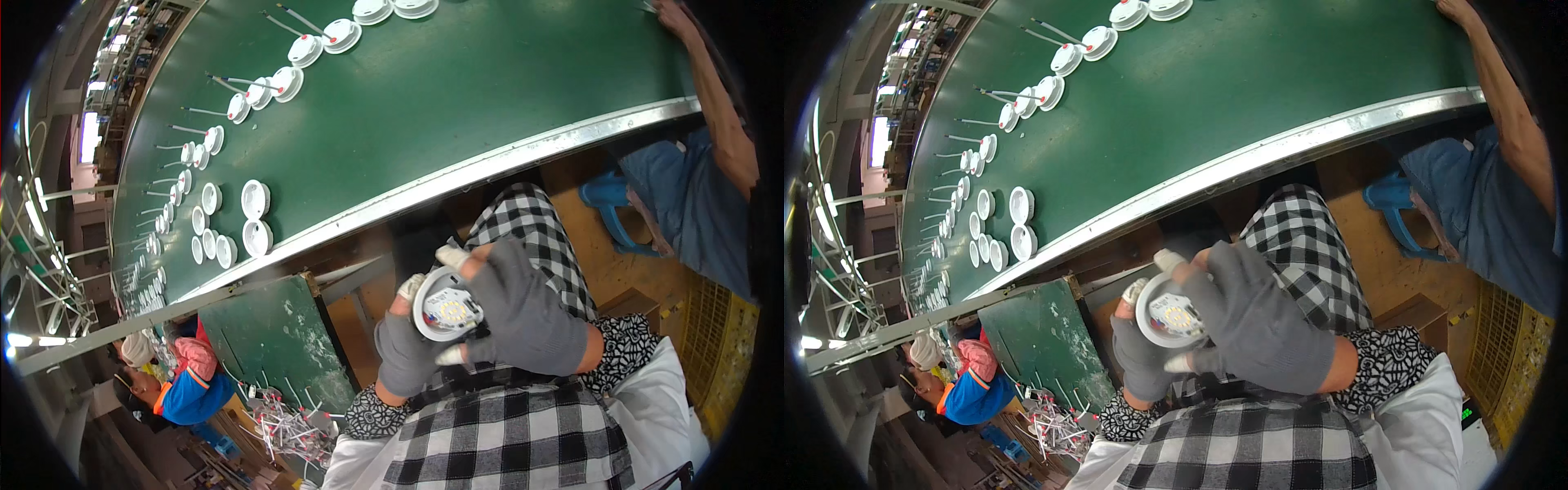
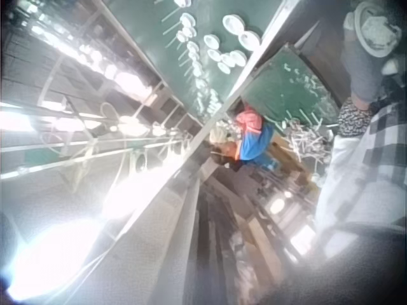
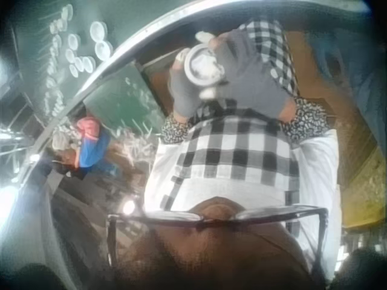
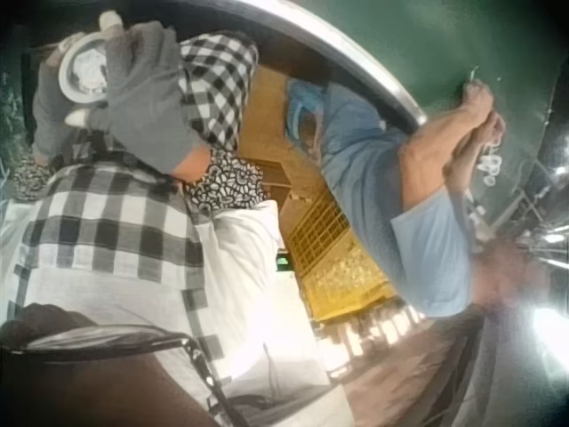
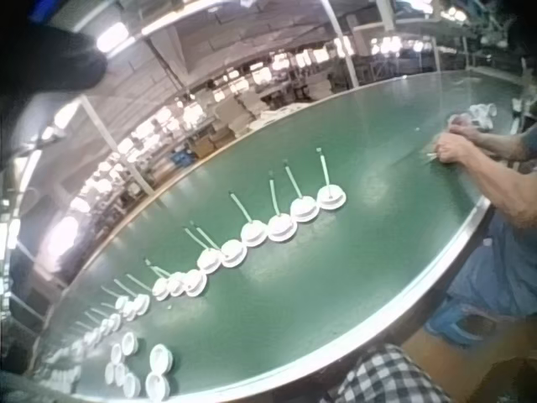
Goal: Assemble LED light bulb components by inserting and securing internal wiring and LED boards into plastic housings.
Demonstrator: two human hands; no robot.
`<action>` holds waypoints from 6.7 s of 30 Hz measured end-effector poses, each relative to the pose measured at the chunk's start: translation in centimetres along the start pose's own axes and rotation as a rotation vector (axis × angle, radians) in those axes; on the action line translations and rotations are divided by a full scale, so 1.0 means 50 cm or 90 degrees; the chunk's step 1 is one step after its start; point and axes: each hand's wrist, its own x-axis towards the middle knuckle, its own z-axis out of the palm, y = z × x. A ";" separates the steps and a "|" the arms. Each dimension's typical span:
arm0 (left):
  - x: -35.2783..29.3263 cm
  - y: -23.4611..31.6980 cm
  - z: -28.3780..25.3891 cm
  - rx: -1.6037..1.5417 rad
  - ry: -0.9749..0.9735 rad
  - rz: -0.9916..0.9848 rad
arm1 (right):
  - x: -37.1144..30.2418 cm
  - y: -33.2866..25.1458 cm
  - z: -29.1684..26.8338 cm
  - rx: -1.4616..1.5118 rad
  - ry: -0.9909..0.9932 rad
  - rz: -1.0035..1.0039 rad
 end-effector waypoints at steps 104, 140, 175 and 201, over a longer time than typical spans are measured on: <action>-0.068 -0.002 -0.022 -0.209 -0.383 -0.180 | -0.079 0.080 0.052 0.036 -0.148 -0.468; -0.091 -0.047 0.021 -0.208 -0.418 -0.171 | -0.104 0.086 0.099 0.439 -0.422 0.318; -0.077 -0.067 0.064 -0.260 -0.214 -0.197 | -0.102 0.086 0.088 0.488 -0.287 0.374; -0.084 -0.031 -0.185 0.213 0.329 -0.099 | 0.331 0.402 -0.187 -0.433 0.339 -0.305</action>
